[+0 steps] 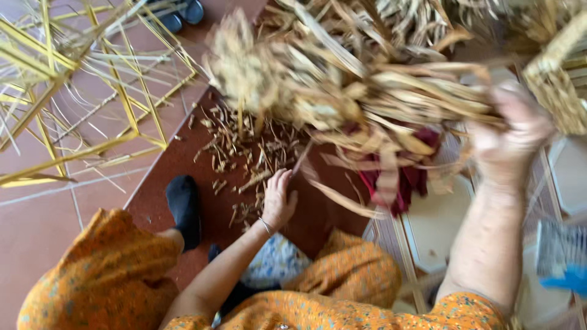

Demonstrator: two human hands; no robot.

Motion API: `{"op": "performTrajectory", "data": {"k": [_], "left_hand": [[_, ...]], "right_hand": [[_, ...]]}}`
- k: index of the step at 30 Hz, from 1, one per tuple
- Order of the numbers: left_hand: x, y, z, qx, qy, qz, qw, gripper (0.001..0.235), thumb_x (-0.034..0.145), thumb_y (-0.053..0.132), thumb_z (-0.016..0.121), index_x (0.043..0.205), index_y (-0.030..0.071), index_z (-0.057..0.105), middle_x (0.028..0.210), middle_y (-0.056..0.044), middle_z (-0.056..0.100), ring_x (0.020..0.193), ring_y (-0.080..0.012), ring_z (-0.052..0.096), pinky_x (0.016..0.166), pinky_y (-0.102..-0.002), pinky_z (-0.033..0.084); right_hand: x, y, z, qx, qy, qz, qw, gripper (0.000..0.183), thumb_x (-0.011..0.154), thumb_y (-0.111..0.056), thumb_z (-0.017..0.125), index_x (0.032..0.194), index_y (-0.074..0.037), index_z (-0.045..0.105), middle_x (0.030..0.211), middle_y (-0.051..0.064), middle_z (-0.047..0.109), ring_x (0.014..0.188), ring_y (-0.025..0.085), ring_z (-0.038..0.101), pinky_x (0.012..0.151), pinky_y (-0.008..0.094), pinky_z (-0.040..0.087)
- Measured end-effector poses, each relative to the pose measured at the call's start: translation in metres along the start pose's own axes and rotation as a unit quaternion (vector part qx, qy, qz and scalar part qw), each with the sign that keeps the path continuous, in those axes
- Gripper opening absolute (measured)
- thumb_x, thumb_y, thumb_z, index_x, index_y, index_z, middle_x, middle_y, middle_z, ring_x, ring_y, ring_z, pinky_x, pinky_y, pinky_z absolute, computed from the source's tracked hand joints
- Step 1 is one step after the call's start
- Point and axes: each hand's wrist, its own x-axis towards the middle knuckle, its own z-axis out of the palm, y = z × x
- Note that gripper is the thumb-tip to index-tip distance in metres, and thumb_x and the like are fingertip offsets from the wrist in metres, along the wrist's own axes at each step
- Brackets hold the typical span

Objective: The person sits on a tiled floor and uses shears to trim and split dried plant stems. They repeatedly cut the stems into smaller pieces, occasionally gathering and bundling them with a red cloth. The trimmed pieces accumulate on the floor.

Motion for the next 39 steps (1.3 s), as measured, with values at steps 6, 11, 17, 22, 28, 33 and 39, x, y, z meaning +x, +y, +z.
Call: {"op": "performTrajectory", "data": {"k": [6, 11, 17, 22, 28, 33, 39], "left_hand": [[-0.025, 0.014, -0.008, -0.054, -0.109, 0.038, 0.992, 0.019, 0.094, 0.015, 0.072, 0.114, 0.013, 0.072, 0.102, -0.013, 0.075, 0.094, -0.0333, 0.072, 0.081, -0.042, 0.058], [-0.032, 0.036, -0.027, -0.095, -0.208, 0.000, 0.974, 0.021, 0.089, 0.015, 0.071, 0.109, 0.009, 0.073, 0.094, -0.014, 0.075, 0.077, -0.0289, 0.074, 0.069, -0.038, 0.059], [-0.016, 0.070, -0.042, -0.077, -0.211, 0.026, 0.974, 0.018, 0.091, 0.014, 0.072, 0.108, 0.009, 0.074, 0.095, -0.015, 0.076, 0.079, -0.0297, 0.074, 0.070, -0.038, 0.059], [0.003, 0.108, -0.044, -0.088, -0.200, 0.122, 0.968, 0.013, 0.092, 0.008, 0.069, 0.104, 0.006, 0.073, 0.099, -0.013, 0.074, 0.087, -0.0311, 0.072, 0.075, -0.038, 0.059], [0.059, 0.150, -0.027, -0.021, -0.126, 0.313, 0.941, 0.033, 0.094, 0.002, 0.067, 0.125, 0.007, 0.062, 0.136, -0.011, 0.062, 0.127, -0.0335, 0.056, 0.110, -0.047, 0.047], [0.091, 0.151, -0.007, 0.106, -0.104, 0.348, 0.926, 0.059, 0.085, 0.012, 0.070, 0.143, 0.014, 0.055, 0.145, -0.014, 0.052, 0.131, -0.0334, 0.050, 0.106, -0.055, 0.036], [0.064, 0.128, -0.020, 0.067, -0.093, 0.320, 0.941, 0.052, 0.087, 0.016, 0.074, 0.136, 0.014, 0.056, 0.145, -0.016, 0.048, 0.132, -0.0343, 0.048, 0.108, -0.054, 0.038]], "right_hand": [[-0.130, 0.049, -0.064, -0.027, 0.015, 0.183, 0.983, 0.025, 0.094, 0.007, 0.070, 0.119, 0.006, 0.072, 0.105, 0.011, 0.074, 0.096, 0.018, 0.073, 0.086, 0.029, 0.056], [-0.186, 0.046, -0.071, -0.197, -0.008, 0.250, 0.948, 0.014, 0.097, -0.002, 0.073, 0.110, -0.001, 0.075, 0.098, 0.007, 0.074, 0.091, 0.017, 0.072, 0.084, 0.033, 0.056], [-0.195, 0.010, -0.012, -0.168, 0.086, 0.215, 0.958, 0.005, 0.100, -0.014, 0.076, 0.100, -0.010, 0.079, 0.089, 0.002, 0.075, 0.084, 0.016, 0.070, 0.082, 0.038, 0.056], [-0.184, 0.040, 0.074, -0.180, 0.002, 0.118, 0.977, 0.020, 0.091, -0.015, 0.083, 0.106, -0.005, 0.074, 0.097, 0.006, 0.071, 0.085, 0.021, 0.067, 0.072, 0.035, 0.054], [-0.190, 0.065, 0.093, -0.208, 0.011, 0.136, 0.969, 0.032, 0.073, -0.009, 0.091, 0.090, -0.006, 0.065, 0.089, 0.007, 0.066, 0.084, 0.024, 0.065, 0.074, 0.039, 0.054], [-0.200, 0.047, 0.074, 0.047, 0.050, 0.260, 0.963, 0.028, 0.079, -0.001, 0.086, 0.093, -0.007, 0.063, 0.093, 0.004, 0.065, 0.080, 0.015, 0.062, 0.073, 0.031, 0.055], [-0.197, 0.028, 0.066, 0.371, 0.106, 0.348, 0.854, 0.029, 0.085, 0.007, 0.070, 0.104, -0.011, 0.058, 0.094, 0.001, 0.064, 0.083, 0.013, 0.062, 0.078, 0.030, 0.057]]}}
